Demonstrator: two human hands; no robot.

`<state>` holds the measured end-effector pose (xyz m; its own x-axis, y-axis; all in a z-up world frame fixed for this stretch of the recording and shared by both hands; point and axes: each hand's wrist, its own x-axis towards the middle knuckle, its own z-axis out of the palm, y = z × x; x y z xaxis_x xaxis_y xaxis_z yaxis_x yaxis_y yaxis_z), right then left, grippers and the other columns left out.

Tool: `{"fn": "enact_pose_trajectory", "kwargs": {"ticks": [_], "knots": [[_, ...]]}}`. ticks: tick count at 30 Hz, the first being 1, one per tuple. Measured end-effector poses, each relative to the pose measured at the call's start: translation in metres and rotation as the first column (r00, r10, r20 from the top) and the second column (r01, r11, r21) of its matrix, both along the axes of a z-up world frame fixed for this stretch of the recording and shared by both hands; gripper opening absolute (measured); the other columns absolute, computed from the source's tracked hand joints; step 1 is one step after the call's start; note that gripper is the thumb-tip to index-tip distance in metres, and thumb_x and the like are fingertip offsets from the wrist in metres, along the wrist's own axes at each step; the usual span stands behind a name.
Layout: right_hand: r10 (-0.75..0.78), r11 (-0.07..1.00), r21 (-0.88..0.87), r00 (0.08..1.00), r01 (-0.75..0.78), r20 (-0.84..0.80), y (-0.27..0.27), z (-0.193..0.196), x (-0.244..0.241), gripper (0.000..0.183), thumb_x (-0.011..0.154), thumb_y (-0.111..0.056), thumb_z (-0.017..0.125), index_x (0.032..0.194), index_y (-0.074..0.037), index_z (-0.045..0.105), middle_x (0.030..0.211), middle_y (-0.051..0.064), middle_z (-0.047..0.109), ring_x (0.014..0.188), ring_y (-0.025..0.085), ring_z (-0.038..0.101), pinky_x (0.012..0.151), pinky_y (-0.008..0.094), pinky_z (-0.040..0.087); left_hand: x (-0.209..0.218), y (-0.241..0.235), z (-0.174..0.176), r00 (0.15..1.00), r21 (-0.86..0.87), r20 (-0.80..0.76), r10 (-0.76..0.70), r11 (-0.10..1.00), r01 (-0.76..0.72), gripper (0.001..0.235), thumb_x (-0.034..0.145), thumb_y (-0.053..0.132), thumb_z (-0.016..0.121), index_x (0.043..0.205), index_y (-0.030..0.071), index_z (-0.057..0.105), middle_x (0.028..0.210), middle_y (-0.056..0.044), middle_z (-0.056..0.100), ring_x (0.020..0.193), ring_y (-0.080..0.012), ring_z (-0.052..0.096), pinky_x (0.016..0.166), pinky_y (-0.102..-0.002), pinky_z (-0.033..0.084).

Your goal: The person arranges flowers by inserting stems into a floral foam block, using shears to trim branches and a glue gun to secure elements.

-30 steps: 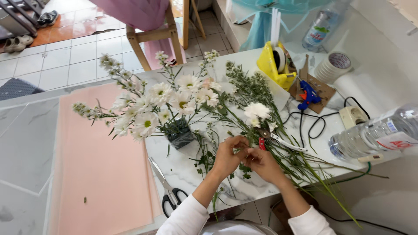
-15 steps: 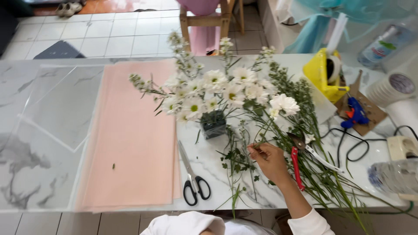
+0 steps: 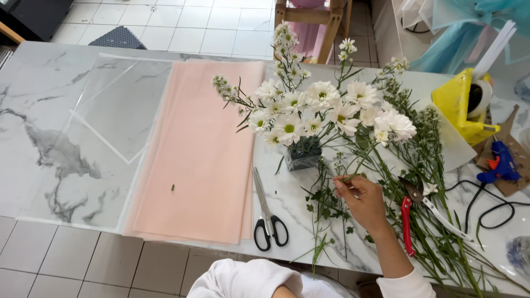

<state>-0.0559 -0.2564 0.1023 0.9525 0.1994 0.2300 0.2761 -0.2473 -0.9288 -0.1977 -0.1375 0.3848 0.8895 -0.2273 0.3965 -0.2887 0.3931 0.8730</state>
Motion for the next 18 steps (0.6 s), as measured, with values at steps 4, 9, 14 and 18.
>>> {"fn": "enact_pose_trajectory", "kwargs": {"ticks": [4,9,14,18], "knots": [[-0.022,1.000,0.002,1.000,0.021,0.016,0.003,0.009,0.006,0.015,0.094,-0.005,0.073,0.094,0.008,0.079,0.084,0.023,0.075,0.068,0.027,0.076,0.062,0.035,0.066,0.031,0.052,-0.084,0.998,0.022,0.046,-0.031,0.999,0.030,0.023,0.106,0.033,0.057,0.117,0.014,0.061,0.112,-0.002,0.065,0.109,-0.0167,0.062,0.100,-0.035,0.053],[-0.067,0.996,-0.063,0.998,0.067,0.000,0.013,0.016,0.018,0.015,0.093,-0.011,0.073,0.096,0.002,0.080,0.090,0.014,0.078,0.073,0.020,0.077,0.066,0.031,0.065,0.054,0.076,-0.151,0.987,0.072,0.109,-0.114,0.992,0.107,0.024,0.108,0.038,0.055,0.115,0.016,0.063,0.113,0.000,0.067,0.111,-0.0162,0.064,0.103,-0.035,0.054],[-0.074,0.997,-0.042,0.996,0.071,-0.057,0.029,0.023,0.028,0.018,0.090,-0.016,0.073,0.097,-0.001,0.081,0.106,0.007,0.080,0.093,0.014,0.076,0.080,0.028,0.069,0.099,0.114,-0.263,0.839,0.062,-0.385,0.384,0.918,-0.391,0.007,0.094,0.015,0.070,0.093,0.011,0.066,0.087,0.001,0.063,0.084,-0.0124,0.059,0.084,-0.029,0.053],[-0.048,0.999,0.005,0.993,0.048,0.107,0.041,0.026,0.034,0.011,0.097,-0.006,0.067,0.103,-0.001,0.076,0.089,0.020,0.078,0.086,0.035,0.078,0.071,0.045,0.067,0.133,0.129,-0.295,0.705,0.433,-0.388,0.594,0.792,-0.429,0.097,0.075,0.027,0.094,0.149,0.001,0.037,0.141,-0.022,0.035,0.132,-0.0391,0.036,0.108,-0.050,0.034]]}}
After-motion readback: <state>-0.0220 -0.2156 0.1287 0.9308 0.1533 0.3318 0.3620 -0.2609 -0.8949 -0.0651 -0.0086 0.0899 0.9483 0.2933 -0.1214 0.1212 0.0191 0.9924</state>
